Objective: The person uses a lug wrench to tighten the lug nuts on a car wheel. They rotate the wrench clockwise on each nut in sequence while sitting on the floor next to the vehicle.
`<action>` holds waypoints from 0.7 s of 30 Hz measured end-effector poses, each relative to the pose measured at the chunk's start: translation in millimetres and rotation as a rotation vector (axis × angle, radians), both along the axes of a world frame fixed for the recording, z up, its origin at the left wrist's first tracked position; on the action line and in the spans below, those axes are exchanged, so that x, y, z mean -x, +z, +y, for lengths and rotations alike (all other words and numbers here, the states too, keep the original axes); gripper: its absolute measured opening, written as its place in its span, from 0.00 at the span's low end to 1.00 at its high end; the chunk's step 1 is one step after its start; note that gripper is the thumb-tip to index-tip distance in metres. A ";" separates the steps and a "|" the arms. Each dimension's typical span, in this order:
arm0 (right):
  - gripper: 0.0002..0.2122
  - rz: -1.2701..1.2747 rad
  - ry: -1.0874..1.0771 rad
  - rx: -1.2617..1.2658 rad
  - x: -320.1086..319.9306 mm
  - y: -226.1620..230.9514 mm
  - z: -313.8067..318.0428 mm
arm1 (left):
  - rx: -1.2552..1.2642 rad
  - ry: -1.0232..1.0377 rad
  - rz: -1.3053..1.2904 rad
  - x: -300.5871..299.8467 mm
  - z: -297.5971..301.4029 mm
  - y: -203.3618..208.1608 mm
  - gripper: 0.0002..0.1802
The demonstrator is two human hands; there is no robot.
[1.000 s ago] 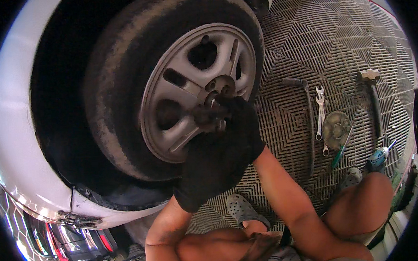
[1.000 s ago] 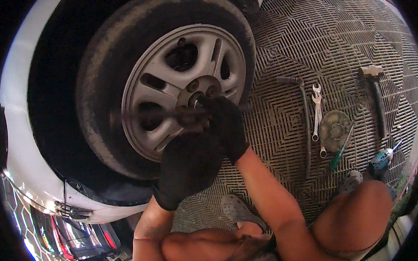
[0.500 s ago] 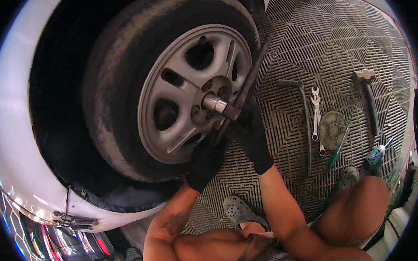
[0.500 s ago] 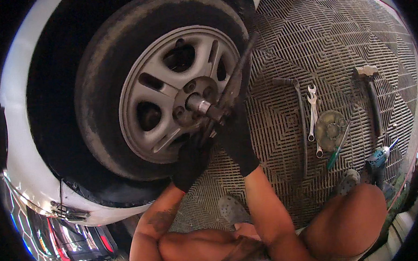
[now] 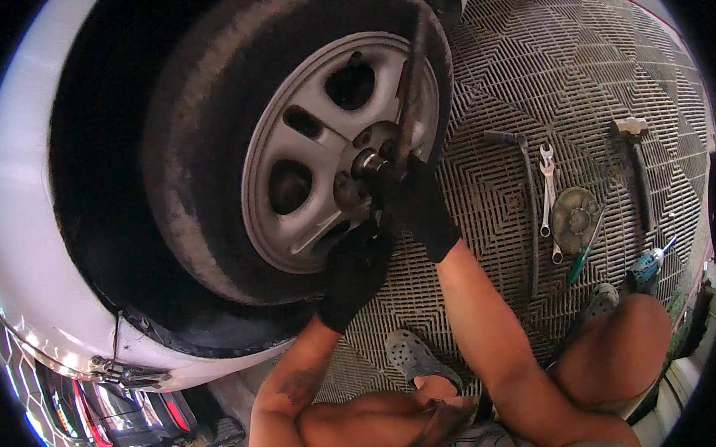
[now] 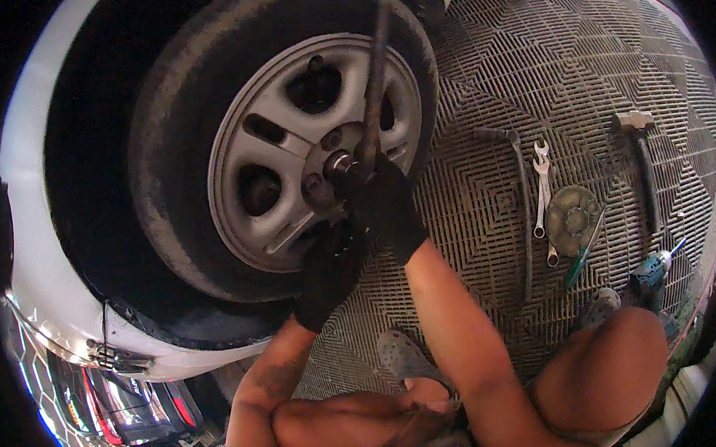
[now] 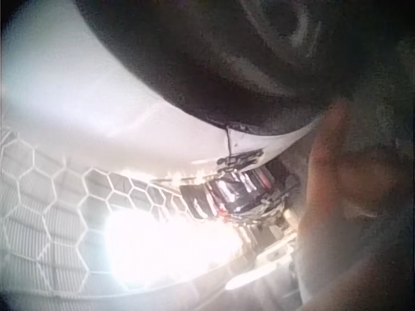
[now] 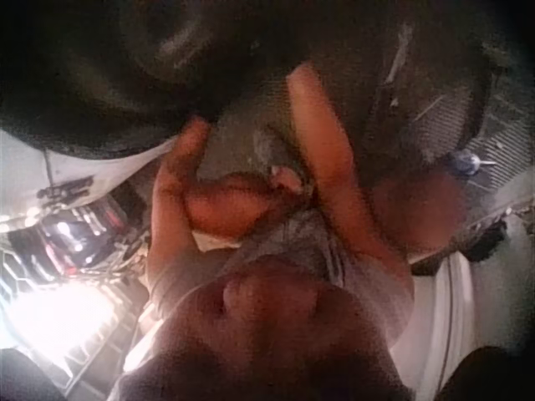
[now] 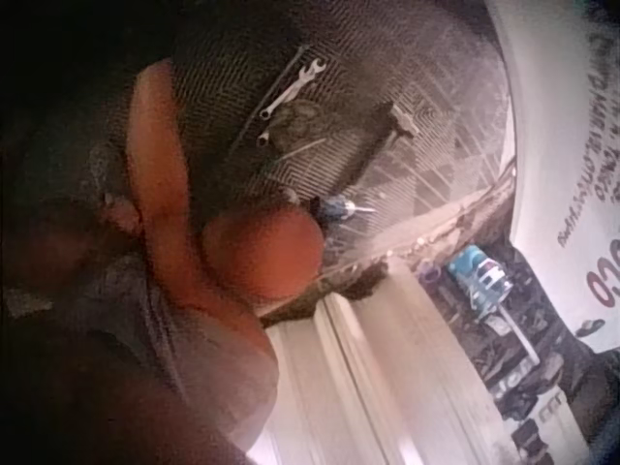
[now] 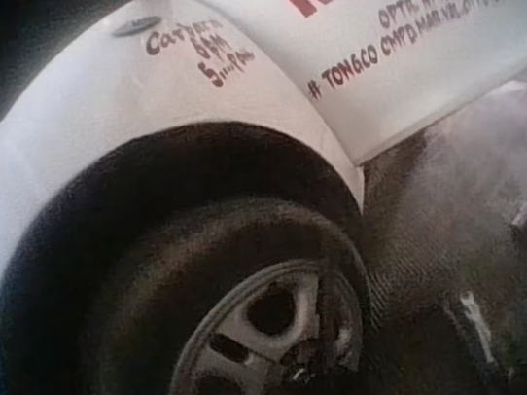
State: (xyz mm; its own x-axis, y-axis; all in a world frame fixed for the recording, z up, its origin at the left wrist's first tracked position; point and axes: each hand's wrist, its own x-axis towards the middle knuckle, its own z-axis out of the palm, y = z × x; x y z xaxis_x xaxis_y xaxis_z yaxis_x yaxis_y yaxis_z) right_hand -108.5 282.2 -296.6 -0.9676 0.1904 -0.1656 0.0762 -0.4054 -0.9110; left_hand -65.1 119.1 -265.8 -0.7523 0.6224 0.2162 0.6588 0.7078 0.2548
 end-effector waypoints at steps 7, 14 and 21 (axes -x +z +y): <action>0.19 0.348 -0.114 -0.862 -8.1 -7.4 15.8 | 0.154 -0.394 0.187 -23.5 31.1 61.0 0.12; 0.17 0.512 -0.177 -1.252 -33.4 -21.6 29.6 | -0.036 -0.580 0.244 -44.0 54.5 57.5 0.14; 0.08 0.143 0.434 -1.377 -72.8 -81.7 30.8 | -0.146 -0.503 0.184 -41.4 58.1 45.9 0.12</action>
